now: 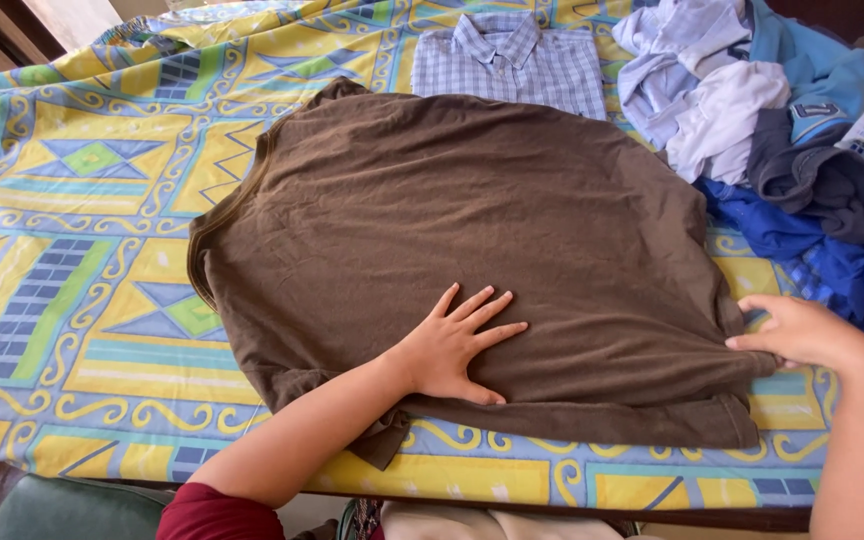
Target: The recorder is folding a brown t-shirt on a table.
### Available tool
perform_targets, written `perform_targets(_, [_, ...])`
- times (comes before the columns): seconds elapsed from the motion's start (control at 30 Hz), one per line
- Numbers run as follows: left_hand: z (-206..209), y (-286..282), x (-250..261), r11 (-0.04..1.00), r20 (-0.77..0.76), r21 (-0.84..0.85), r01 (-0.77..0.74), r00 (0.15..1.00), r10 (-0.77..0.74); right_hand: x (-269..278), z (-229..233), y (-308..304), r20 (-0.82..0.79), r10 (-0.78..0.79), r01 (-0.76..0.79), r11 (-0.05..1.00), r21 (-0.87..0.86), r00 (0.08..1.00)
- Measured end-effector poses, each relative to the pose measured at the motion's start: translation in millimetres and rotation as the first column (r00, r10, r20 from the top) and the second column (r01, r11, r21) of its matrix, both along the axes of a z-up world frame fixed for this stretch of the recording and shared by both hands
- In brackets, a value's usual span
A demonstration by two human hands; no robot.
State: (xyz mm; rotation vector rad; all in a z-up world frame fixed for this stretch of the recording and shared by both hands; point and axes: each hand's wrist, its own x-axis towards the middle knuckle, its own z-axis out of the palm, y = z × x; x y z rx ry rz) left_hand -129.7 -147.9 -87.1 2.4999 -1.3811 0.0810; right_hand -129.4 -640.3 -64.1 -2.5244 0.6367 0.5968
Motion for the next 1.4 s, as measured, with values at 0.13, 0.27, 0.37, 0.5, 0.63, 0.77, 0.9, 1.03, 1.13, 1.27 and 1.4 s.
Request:
perform_targets(0.13, [-1.7,0.1,0.5,1.000,-0.016,0.001,0.003,1.000,-0.003,27.8,22.1,4.0,-0.102,0.151,-0.182,0.850,-0.494,0.983])
perform_targets(0.27, [-2.1,0.6,1.9,1.000,-0.013,-0.016,-0.001,1.000,0.000,76.6,15.8,14.8,0.164,0.106,-0.030,0.911,-0.412,0.981])
perform_targets(0.37, [-2.8,0.4,0.0,1.000,-0.024,-0.013,0.001,1.000,-0.002,107.7,-3.9,23.1,0.303,0.086,-0.012,0.972,-0.236,0.949])
perform_targets(0.5, [-6.1,0.3,0.8,0.999,0.007,-0.035,0.002,1.000,-0.001,124.8,-0.7,56.6,0.504,-0.130,-0.062,0.936,0.346,0.854])
perform_targets(0.63, [-1.8,1.4,-1.3,1.000,-0.026,-0.028,0.001,1.000,-0.001,144.3,-8.1,40.2,0.524,-0.185,-0.061,0.906,0.418,0.831])
perform_targets(0.77, [0.5,2.8,-3.6,0.999,-0.035,-0.054,0.003,0.999,-0.005,135.2,9.9,31.0,0.766,0.123,-0.003,0.988,-0.156,0.631])
perform_targets(0.9, [6.6,2.7,-8.0,0.995,-0.057,-0.097,0.014,0.998,-0.020,132.5,18.1,37.5,0.509,0.509,0.099,0.633,-0.768,0.695])
perform_targets(1.03, [11.7,6.3,-11.4,0.994,-0.099,-0.111,0.006,0.995,-0.017,100.0,47.8,137.0,0.545,0.598,-0.013,0.681,-0.732,0.588])
perform_targets(1.13, [17.2,19.3,-10.9,0.992,-0.047,-0.110,-0.057,0.998,0.052,71.0,40.9,204.9,0.487,0.654,-0.401,0.748,-0.529,0.579])
perform_targets(1.27, [36.1,65.9,-6.0,0.928,0.090,0.075,-0.364,0.930,0.357,66.3,-17.2,206.1,0.414,0.759,-0.589,0.651,-0.479,0.502])
perform_targets(1.4, [32.0,140.1,-4.9,0.594,0.374,0.064,-0.802,0.571,0.731,74.0,-33.3,204.9,0.272,0.722,-0.594,0.683,-0.425,0.636])
